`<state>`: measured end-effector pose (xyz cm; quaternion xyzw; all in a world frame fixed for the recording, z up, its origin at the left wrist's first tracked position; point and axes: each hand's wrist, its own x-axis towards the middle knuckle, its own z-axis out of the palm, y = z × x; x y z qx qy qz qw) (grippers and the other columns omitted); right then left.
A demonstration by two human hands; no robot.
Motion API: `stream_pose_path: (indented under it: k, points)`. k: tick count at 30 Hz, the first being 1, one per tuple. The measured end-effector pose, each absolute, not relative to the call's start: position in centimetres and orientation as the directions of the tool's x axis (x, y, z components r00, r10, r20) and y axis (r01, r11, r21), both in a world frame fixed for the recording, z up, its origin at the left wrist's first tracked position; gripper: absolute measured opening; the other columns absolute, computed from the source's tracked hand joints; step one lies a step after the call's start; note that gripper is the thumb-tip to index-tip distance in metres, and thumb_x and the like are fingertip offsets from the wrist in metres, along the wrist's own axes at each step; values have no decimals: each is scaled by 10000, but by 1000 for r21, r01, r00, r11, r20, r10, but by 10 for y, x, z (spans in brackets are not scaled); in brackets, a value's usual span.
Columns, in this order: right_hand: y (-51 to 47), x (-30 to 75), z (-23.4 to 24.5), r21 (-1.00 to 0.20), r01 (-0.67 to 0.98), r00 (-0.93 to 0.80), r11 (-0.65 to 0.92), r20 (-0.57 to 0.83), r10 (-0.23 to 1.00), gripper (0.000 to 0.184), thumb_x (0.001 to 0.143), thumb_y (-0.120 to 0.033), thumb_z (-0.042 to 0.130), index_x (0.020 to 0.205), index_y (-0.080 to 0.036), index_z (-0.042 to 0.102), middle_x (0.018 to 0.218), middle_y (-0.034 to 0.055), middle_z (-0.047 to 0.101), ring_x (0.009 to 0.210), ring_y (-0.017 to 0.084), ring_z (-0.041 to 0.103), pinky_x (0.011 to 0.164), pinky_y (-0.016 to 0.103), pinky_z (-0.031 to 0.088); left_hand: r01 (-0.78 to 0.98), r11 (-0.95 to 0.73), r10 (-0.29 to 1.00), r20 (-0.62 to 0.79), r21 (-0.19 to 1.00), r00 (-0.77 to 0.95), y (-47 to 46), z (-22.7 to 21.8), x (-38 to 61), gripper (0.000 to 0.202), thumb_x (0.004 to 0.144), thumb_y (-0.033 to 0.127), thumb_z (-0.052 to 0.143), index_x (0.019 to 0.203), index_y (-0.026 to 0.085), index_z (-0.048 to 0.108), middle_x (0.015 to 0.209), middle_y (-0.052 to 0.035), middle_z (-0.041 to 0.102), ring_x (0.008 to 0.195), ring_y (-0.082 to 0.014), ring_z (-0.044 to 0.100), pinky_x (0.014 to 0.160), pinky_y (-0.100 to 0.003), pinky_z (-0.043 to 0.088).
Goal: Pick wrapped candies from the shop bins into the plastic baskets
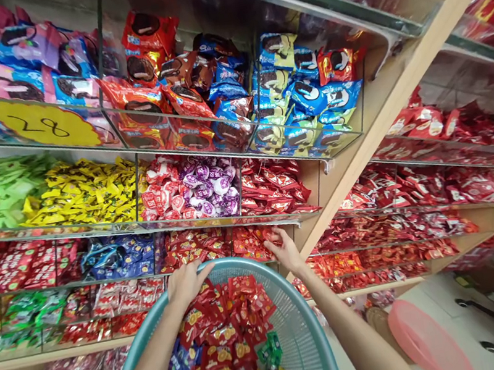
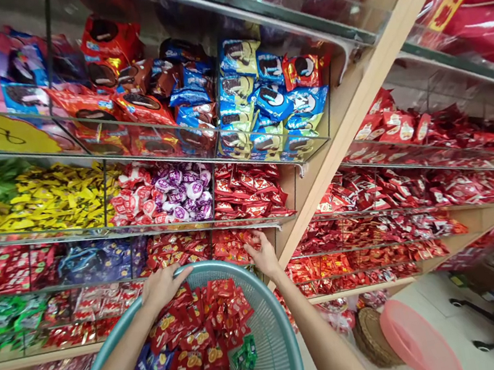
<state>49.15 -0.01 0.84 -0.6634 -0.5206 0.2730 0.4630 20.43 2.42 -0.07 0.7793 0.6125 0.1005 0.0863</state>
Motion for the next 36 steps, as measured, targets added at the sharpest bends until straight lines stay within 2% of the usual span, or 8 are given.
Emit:
stream_pose_path:
  k: [2, 4, 6, 8, 17, 27, 31, 36]
  points:
    - [-19, 474, 14, -997, -13, 266, -81, -82, 961, 467, 709, -429, 625, 1097, -228, 459, 724, -30, 578, 435, 80, 477, 388, 191, 351, 936, -233, 972, 49, 263, 228, 24, -1, 204, 676, 781, 697, 157, 960, 257, 639, 834, -101, 703, 795, -285, 647, 645, -328, 436]
    - [-36, 458, 21, -925, -346, 126, -159, -214, 969, 349, 713, -405, 642, 979, -209, 529, 610, -57, 534, 407, 48, 421, 383, 159, 325, 937, -228, 973, 42, 264, 225, 23, 0, 204, 673, 783, 695, 167, 986, 256, 636, 856, -106, 702, 806, -289, 644, 654, -334, 437]
    - [-49, 446, 27, -820, -528, -19, -220, -248, 969, 238, 745, -375, 623, 878, -184, 572, 586, -48, 540, 412, 36, 388, 397, 147, 325, 940, -224, 974, 38, 257, 222, 23, 0, 204, 666, 784, 691, 181, 1021, 259, 630, 869, -110, 701, 816, -293, 642, 660, -339, 437]
    - [-58, 438, 32, -761, -594, -111, -262, -245, 963, 214, 786, -374, 573, 835, -166, 595, 584, -30, 560, 409, 39, 356, 395, 152, 318, 941, -221, 975, 37, 255, 219, 24, 0, 205, 655, 787, 685, 197, 1037, 260, 628, 876, -109, 701, 825, -292, 641, 662, -335, 436]
    - [-68, 426, 22, -725, -626, -122, -287, -272, 954, 215, 804, -356, 552, 887, -165, 606, 787, 28, 673, 388, 20, 339, 379, 136, 291, 943, -208, 977, 12, 260, 212, 25, 0, 205, 667, 781, 695, 195, 1076, 267, 614, 920, -103, 698, 858, -276, 636, 673, -310, 435]
    - [-70, 420, 3, -805, -524, 9, -278, -331, 944, 311, 770, -451, 578, 960, -205, 593, 777, 18, 694, 556, 101, 579, 457, 176, 388, 946, -208, 977, 14, 249, 211, 25, -1, 205, 668, 776, 700, 188, 1070, 278, 615, 888, -105, 702, 834, -279, 641, 657, -315, 432]
    - [-72, 416, -2, -867, -439, 100, -234, -307, 947, 278, 754, -482, 581, 858, -227, 617, 785, 2, 685, 639, 138, 614, 569, 249, 464, 945, -217, 975, 11, 245, 221, 25, 1, 205, 676, 778, 697, 178, 1058, 270, 620, 859, -109, 700, 823, -277, 641, 657, -315, 430]
    - [-73, 412, -6, -921, -340, 107, -191, -239, 965, 320, 742, -521, 572, 724, -211, 646, 671, 7, 665, 612, 161, 615, 625, 294, 477, 945, -212, 976, -1, 248, 220, 24, 4, 206, 684, 774, 702, 177, 1035, 263, 631, 868, -113, 699, 820, -276, 637, 676, -324, 430]
